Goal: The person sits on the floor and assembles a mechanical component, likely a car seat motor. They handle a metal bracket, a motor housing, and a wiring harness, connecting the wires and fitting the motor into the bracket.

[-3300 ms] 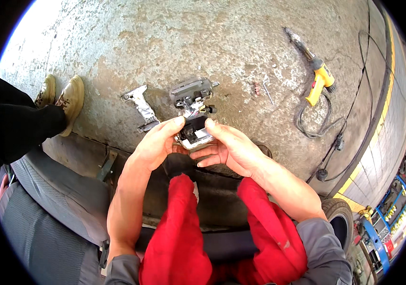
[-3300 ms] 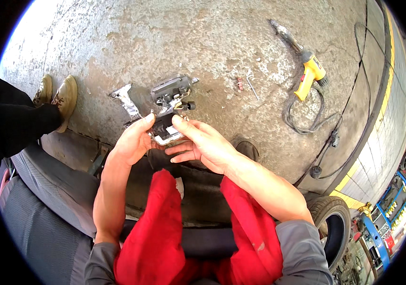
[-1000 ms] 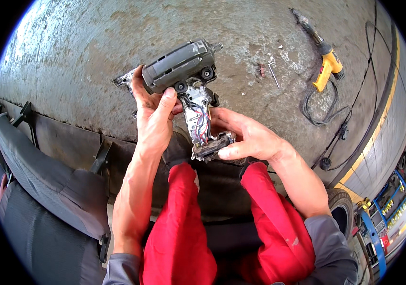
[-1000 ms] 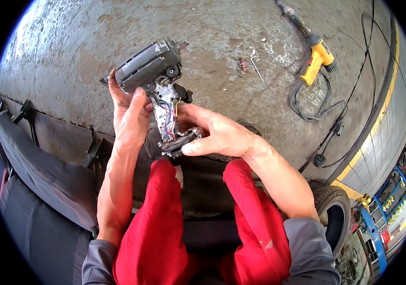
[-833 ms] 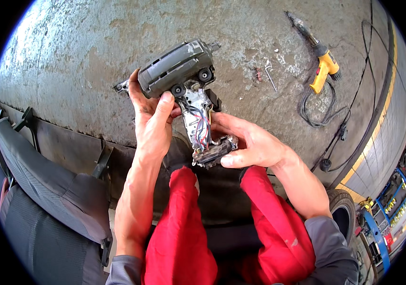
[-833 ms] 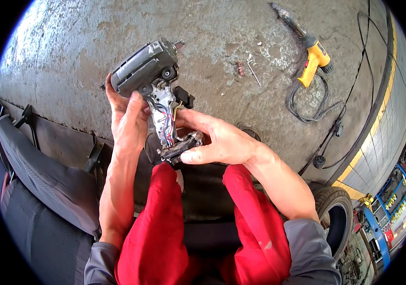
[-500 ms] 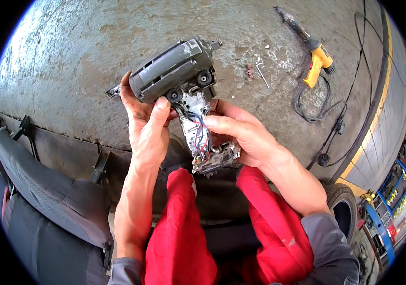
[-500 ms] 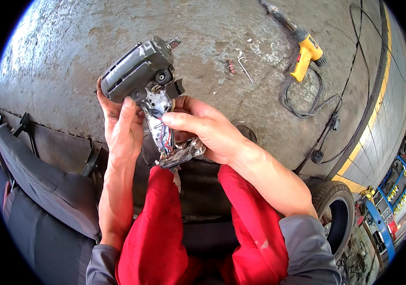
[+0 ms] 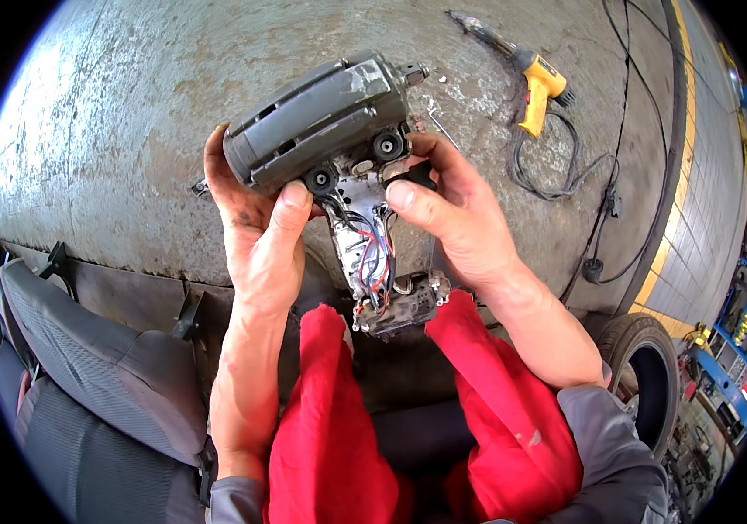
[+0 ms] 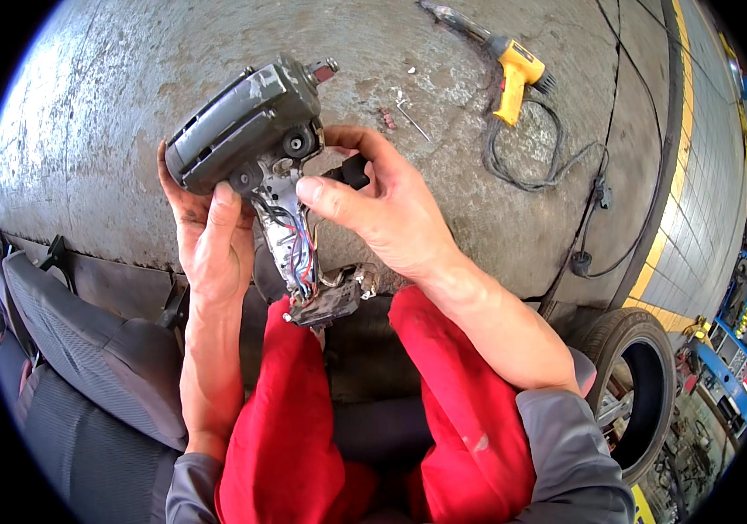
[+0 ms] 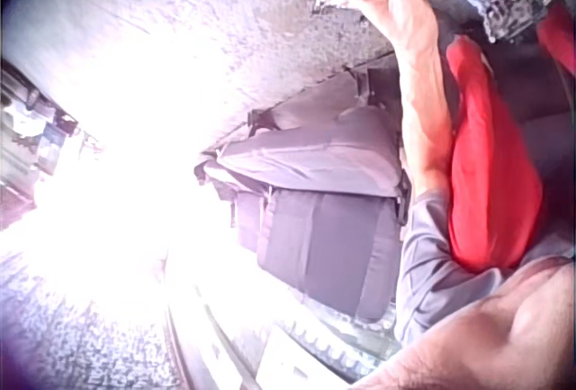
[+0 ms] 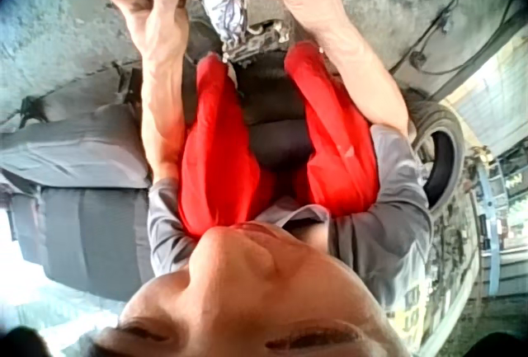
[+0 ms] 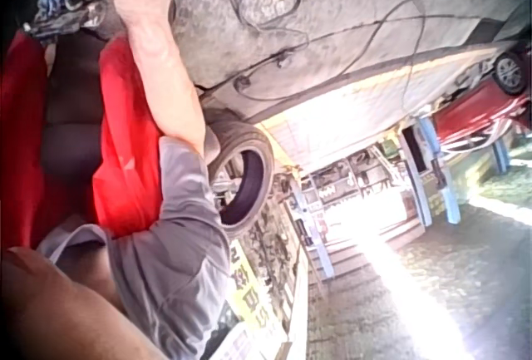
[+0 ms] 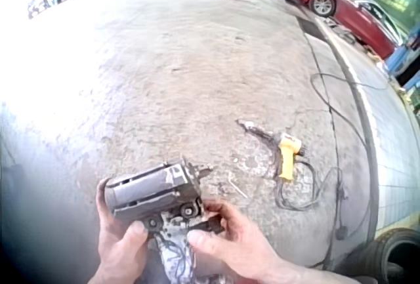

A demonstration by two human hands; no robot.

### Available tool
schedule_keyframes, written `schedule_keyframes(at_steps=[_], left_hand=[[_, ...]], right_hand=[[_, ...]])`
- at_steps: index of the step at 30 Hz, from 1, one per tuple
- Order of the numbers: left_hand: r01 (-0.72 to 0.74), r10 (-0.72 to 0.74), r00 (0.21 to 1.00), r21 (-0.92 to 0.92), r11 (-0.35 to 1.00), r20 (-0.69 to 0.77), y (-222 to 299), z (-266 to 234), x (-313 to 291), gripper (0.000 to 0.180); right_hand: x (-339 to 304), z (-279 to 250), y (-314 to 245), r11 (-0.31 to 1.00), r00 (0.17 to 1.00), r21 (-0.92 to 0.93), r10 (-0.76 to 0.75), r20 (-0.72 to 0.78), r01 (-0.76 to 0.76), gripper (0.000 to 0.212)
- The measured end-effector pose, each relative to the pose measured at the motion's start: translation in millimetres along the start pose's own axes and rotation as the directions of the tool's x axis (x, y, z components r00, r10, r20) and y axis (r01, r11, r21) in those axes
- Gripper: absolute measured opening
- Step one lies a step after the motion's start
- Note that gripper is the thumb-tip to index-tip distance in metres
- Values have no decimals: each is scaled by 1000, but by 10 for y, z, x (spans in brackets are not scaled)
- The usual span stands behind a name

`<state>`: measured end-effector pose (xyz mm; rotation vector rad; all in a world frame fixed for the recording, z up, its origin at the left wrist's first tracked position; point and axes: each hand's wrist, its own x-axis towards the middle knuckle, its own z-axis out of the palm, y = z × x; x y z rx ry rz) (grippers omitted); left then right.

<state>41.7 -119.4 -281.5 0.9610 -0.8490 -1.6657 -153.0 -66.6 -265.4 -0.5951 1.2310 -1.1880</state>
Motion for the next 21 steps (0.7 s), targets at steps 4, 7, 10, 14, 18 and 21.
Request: schedule_keyframes(at_steps=[4, 7, 10, 14, 18, 21], left_hand=[[-1, 1, 999, -4, 1000, 46, -5, 186, -80, 91], [-7, 6, 998, 10, 1000, 57, -18, 333, -122, 91], [0, 0, 997, 4, 1000, 83, -31, 407, -169, 91], [2, -4, 992, 12, 1000, 124, -61, 446, -186, 91], [21, -15, 992, -48, 999, 124, -44, 452, -195, 75], [91, -91, 995, 16, 996, 43, -3, 495, -168, 68]], right_hand=[[-87, -133, -112, 955, 993, -278, -117, -19, 107, 66], [-146, -100, -284, 975, 997, -210, -69, 33, 75, 64], [-196, -36, -349, 981, 1000, -193, -20, 9, 22, 64], [-263, -75, -410, 998, 999, -43, 47, 10, -47, 56], [-288, -107, -394, 989, 1000, -151, 0, 5, 0, 53], [-321, -76, -447, 987, 1000, -160, 8, -4, -8, 51]])
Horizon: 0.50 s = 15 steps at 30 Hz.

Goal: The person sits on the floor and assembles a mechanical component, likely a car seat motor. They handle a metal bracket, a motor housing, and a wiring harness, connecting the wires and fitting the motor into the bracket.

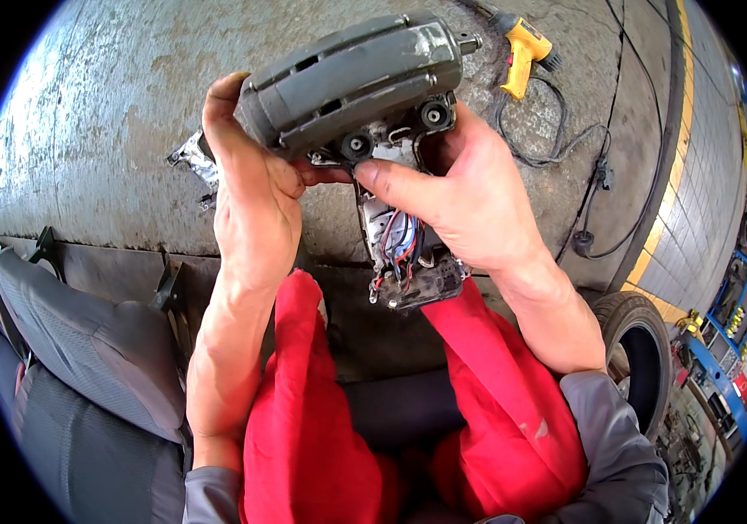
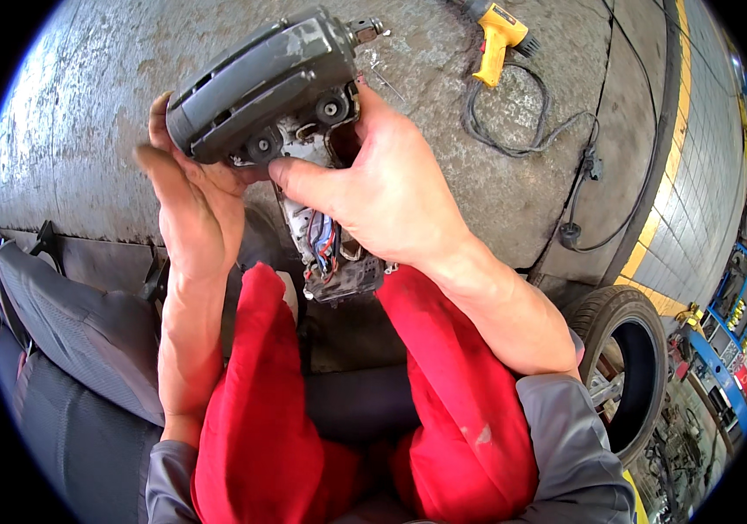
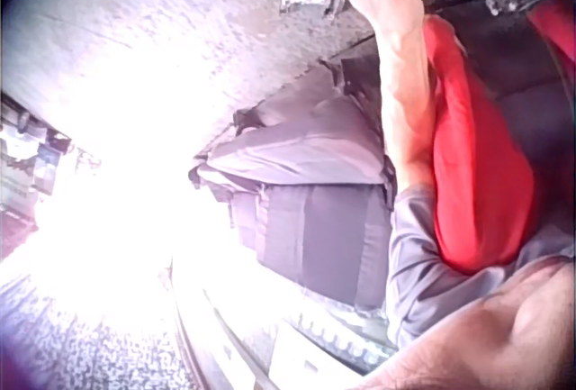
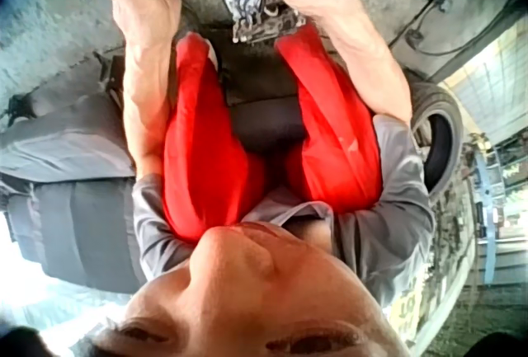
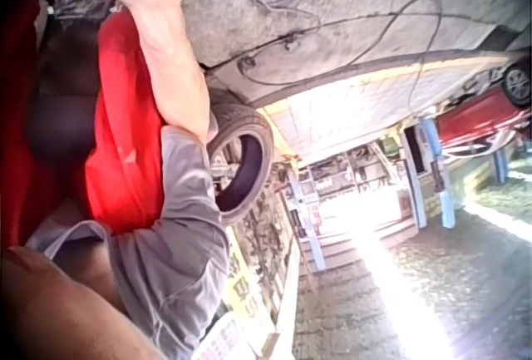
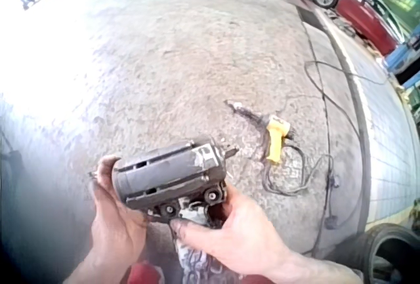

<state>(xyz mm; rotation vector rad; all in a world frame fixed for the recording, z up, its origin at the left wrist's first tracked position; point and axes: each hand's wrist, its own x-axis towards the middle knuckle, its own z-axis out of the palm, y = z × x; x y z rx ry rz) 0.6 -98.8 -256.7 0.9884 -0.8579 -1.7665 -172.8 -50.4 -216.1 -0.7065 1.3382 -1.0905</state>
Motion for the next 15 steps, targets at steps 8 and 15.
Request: schedule_keyframes(at_steps=[8, 15], left_hand=[[52, -53, 998, 82, 995, 16, 250, 97, 19, 63], [162, -164, 986, 60, 985, 39, 299, -53, 27, 65]], right_hand=[[-7, 37, -77, 993, 995, 73, 87, 49, -90, 41], [16, 26, -78, 965, 982, 189, 167, 83, -180, 36]])
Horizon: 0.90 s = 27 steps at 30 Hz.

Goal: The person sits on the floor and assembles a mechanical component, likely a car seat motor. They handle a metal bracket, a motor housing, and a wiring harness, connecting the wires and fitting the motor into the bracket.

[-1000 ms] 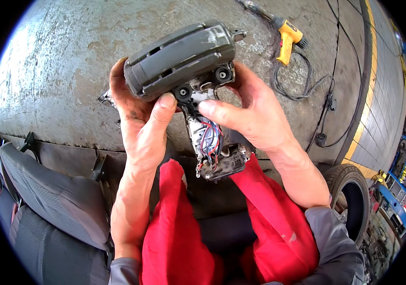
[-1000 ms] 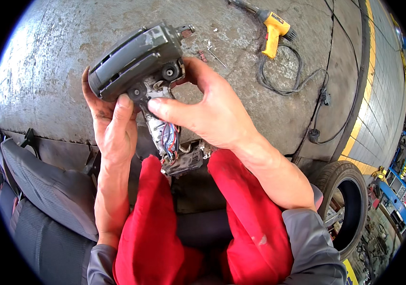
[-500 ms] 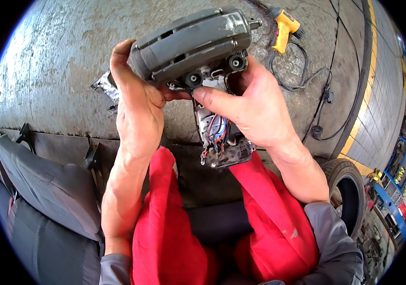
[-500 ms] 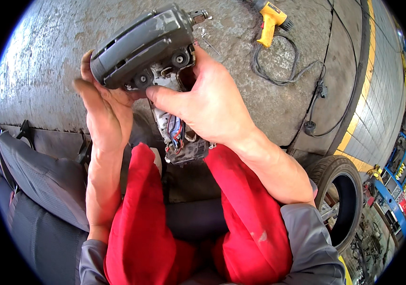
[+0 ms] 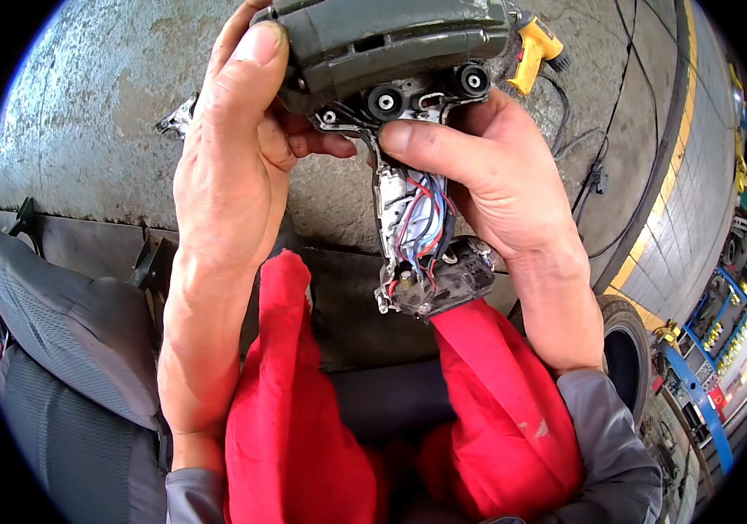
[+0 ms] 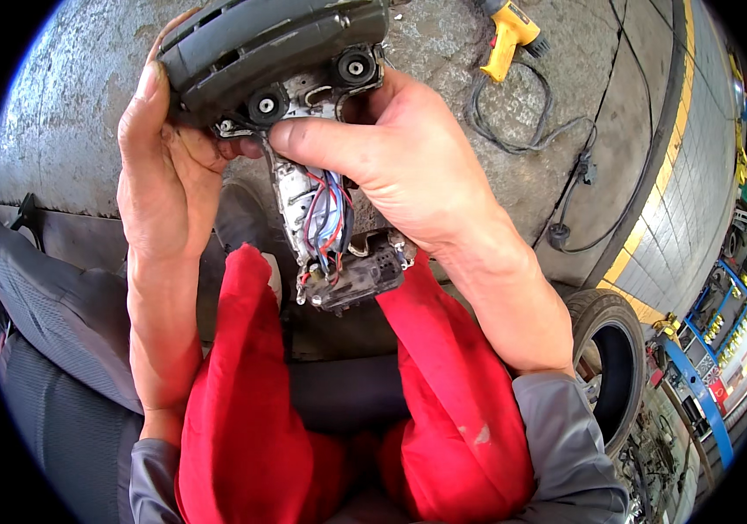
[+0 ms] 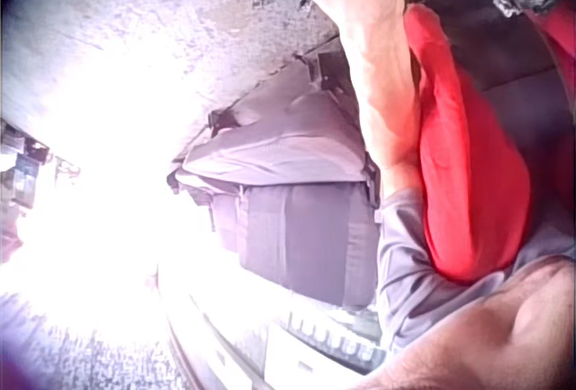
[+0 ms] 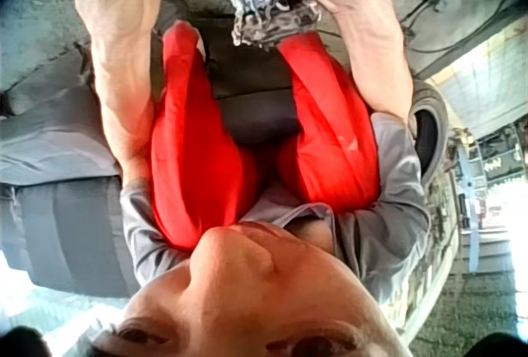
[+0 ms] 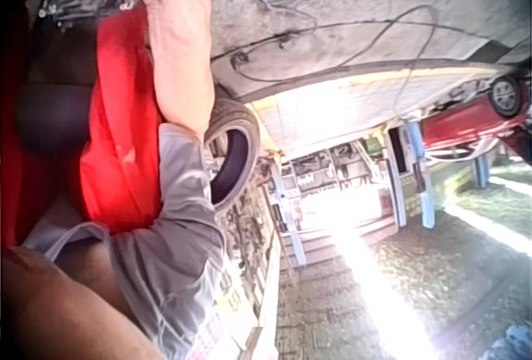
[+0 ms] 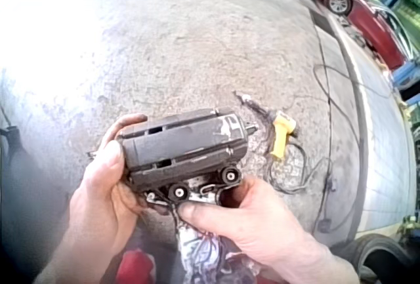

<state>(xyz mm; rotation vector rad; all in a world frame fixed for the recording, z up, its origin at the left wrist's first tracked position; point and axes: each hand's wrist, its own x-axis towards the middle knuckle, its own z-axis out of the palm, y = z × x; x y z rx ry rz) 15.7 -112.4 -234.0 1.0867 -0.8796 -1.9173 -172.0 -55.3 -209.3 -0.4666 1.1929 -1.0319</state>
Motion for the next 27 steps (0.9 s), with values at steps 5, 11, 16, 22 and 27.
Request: schedule_keyframes(at_steps=[5, 11, 16, 22, 27], left_hand=[[12, -9, 999, -123, 992, 31, 61, 94, 9, 66], [82, 49, 976, -564, 822, 213, -120, -131, 44, 67], [144, 88, 963, -764, 629, 254, -116, -19, 37, 60], [163, 3, 981, -826, 540, 196, -59, 121, -10, 60], [25, -98, 993, -693, 721, -66, -108, 183, 22, 62]], right_hand=[[6, -20, -15, 1000, 999, -4, -23, 25, 23, 33], [-42, 35, -24, 1000, 999, -14, 13, 47, -13, 35], [35, 157, -32, 998, 998, -32, -52, 42, 53, 31], [143, 199, 2, 990, 995, -101, -94, 25, 96, 34], [246, 171, 102, 986, 997, -144, -83, 6, 83, 35]])
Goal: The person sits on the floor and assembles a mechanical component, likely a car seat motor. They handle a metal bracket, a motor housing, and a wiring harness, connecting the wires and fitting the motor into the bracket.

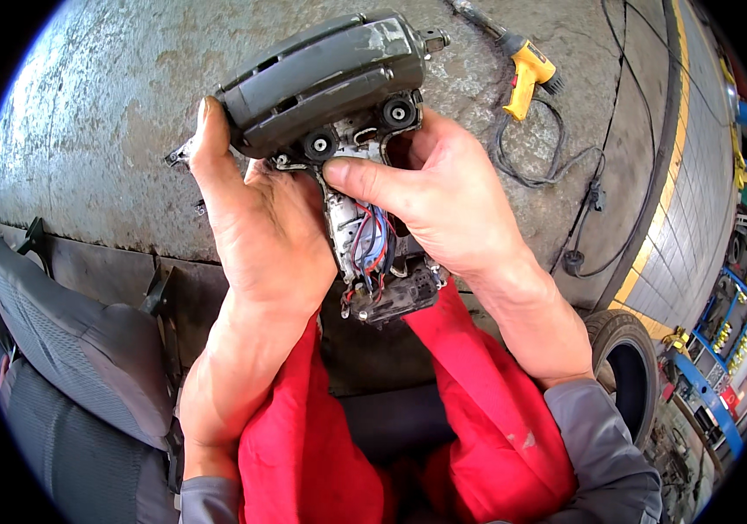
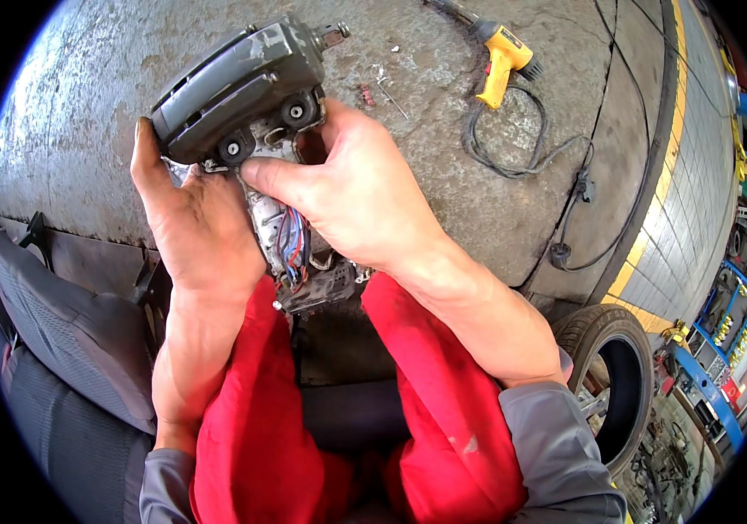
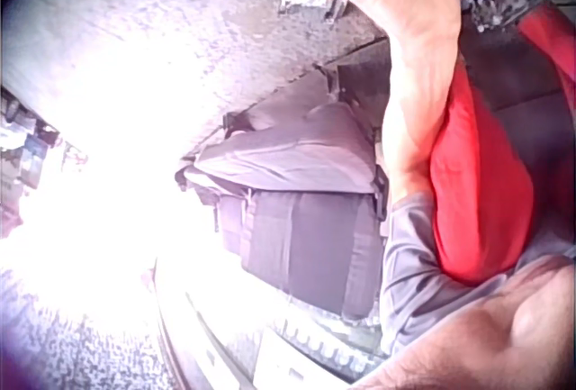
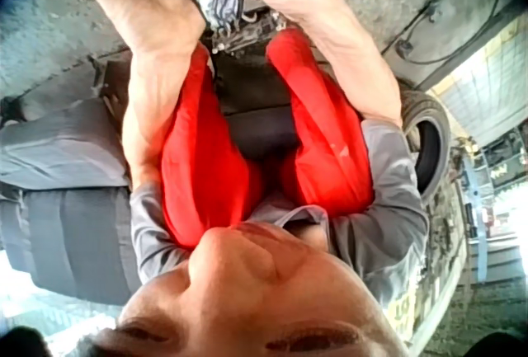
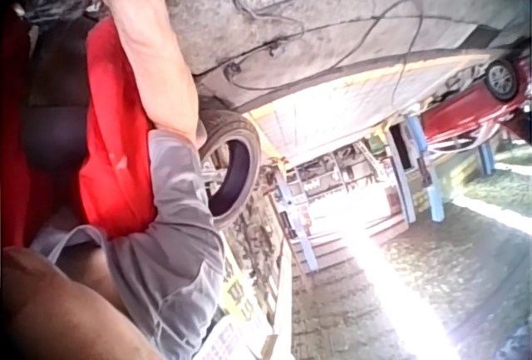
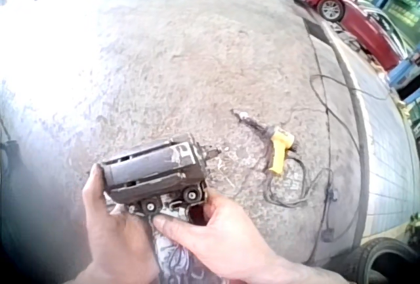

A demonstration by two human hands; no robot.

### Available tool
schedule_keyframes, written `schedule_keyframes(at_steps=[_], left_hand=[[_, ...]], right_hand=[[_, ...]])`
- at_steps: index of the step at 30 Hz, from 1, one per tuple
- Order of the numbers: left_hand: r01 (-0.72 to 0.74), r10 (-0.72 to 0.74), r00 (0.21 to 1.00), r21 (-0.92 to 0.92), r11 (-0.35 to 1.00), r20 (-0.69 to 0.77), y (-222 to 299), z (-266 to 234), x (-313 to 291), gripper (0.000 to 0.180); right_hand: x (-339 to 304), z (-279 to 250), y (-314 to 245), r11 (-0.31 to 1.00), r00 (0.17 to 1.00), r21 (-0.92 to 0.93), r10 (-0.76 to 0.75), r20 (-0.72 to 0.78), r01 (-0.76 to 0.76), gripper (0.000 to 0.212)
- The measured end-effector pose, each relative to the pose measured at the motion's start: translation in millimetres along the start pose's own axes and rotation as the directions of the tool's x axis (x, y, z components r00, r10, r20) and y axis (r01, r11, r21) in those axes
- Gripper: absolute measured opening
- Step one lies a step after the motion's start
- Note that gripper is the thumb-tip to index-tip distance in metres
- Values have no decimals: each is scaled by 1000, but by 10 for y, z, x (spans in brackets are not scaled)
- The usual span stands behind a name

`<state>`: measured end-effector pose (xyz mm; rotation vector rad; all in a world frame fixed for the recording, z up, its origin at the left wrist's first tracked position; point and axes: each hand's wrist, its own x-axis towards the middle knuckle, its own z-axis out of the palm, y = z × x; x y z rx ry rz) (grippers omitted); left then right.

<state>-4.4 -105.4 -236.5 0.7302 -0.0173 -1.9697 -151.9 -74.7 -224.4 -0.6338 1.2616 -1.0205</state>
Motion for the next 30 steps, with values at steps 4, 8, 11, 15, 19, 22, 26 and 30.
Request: schedule_keyframes(at_steps=[4, 8, 11, 15, 19, 22, 26, 30], left_hand=[[15, -14, 998, 5, 1000, -69, 16, -78, 48, 61], [55, -56, 989, -13, 998, -137, 40, -166, 86, 58], [81, -81, 992, -4, 997, -95, 58, -199, 90, 57], [124, -119, 985, -36, 992, 123, 111, -301, 116, 58], [35, -34, 999, -13, 999, 11, 132, -339, 143, 57], [0, 0, 999, -2, 1000, -45, 142, -318, 173, 55], [12, -14, 999, -41, 999, -41, 249, -334, 162, 54], [-47, 37, 990, -77, 996, -134, 295, -320, 192, 56]], right_hand=[[81, 45, 113, 996, 996, -21, -82, -39, 81, 40], [161, -19, 223, 989, 991, -105, -112, -71, 104, 49], [222, -59, 320, 985, 990, -146, -107, -94, 92, 66], [245, -27, 301, 985, 989, -160, -85, -124, 65, 77], [262, -30, 249, 976, 997, -217, 10, -77, -27, 78], [263, -52, 281, 992, 993, -121, -50, -106, 37, 68], [186, -205, 179, 988, 985, -155, -23, -169, -4, 45], [129, -321, 140, 982, 994, -170, 73, -77, -85, 37]])
